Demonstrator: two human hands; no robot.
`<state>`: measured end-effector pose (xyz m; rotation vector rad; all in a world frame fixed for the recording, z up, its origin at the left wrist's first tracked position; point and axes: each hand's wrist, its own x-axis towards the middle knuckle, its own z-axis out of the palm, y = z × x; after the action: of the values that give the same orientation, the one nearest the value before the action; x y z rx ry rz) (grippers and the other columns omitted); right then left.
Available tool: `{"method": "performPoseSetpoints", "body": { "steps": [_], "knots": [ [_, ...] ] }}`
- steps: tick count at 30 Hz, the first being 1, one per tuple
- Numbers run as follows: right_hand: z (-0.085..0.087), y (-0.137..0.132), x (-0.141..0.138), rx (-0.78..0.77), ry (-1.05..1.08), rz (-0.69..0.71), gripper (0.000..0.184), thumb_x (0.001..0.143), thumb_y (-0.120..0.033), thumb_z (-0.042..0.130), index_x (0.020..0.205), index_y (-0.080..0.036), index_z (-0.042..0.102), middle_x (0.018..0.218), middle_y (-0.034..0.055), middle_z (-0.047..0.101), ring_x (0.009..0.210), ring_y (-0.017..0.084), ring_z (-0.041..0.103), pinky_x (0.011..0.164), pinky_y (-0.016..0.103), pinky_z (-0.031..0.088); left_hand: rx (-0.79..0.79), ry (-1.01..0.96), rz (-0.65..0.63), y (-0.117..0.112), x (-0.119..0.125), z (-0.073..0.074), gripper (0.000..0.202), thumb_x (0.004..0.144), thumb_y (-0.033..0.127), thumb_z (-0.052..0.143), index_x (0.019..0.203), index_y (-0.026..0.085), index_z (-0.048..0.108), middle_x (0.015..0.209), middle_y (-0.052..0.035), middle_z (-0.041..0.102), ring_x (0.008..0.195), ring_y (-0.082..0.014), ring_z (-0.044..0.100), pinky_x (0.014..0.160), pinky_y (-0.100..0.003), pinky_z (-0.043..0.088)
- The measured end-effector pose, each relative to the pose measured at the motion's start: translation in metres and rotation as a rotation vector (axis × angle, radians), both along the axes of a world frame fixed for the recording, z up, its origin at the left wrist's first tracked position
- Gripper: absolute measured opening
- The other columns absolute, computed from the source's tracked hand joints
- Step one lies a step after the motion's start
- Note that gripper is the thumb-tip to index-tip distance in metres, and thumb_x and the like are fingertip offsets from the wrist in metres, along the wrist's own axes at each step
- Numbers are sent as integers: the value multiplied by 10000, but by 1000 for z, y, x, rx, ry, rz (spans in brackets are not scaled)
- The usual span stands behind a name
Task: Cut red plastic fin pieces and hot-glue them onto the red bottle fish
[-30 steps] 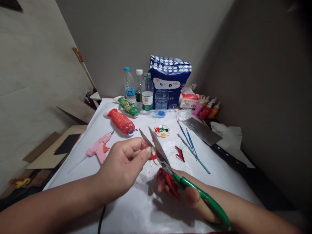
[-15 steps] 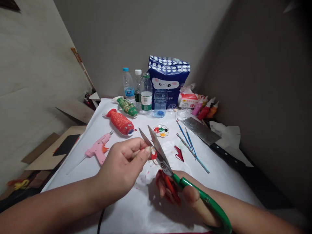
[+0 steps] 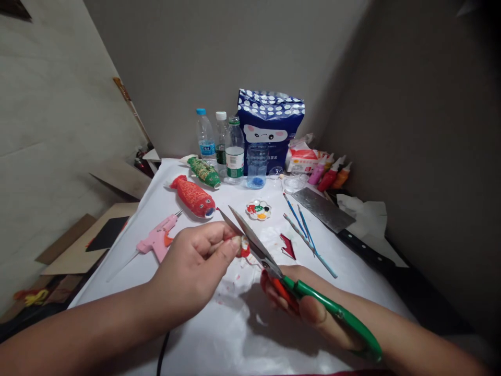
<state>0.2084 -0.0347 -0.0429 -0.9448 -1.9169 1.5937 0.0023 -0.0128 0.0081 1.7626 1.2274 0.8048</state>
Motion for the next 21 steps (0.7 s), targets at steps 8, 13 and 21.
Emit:
{"method": "performPoseSetpoints", "body": {
  "steps": [8,13,21],
  "knots": [
    [8,5,15,67,-108,10,762,687,-905,321,769,-171,508,706,15,452,619,135,364,516,243,347,-141,-174,-74,7,-6,-7,257,837,256,561,596,167,541,505,68,390,468,-59,320,472,-185,296],
    [-12,2,6,78,23,10,773,715,-901,211,753,-177,478,675,-3,435,583,121,346,502,243,319,-369,-408,-124,13,-14,-17,177,768,333,687,776,156,671,634,24,549,539,-57,383,497,-175,282],
    [-33,-1,-7,67,168,-59,762,752,-870,218,771,-167,511,591,-14,440,530,120,378,480,247,328,-451,-380,-70,12,-9,-21,246,714,313,730,901,161,680,576,26,552,489,-69,385,482,-197,275]
  ]
}}
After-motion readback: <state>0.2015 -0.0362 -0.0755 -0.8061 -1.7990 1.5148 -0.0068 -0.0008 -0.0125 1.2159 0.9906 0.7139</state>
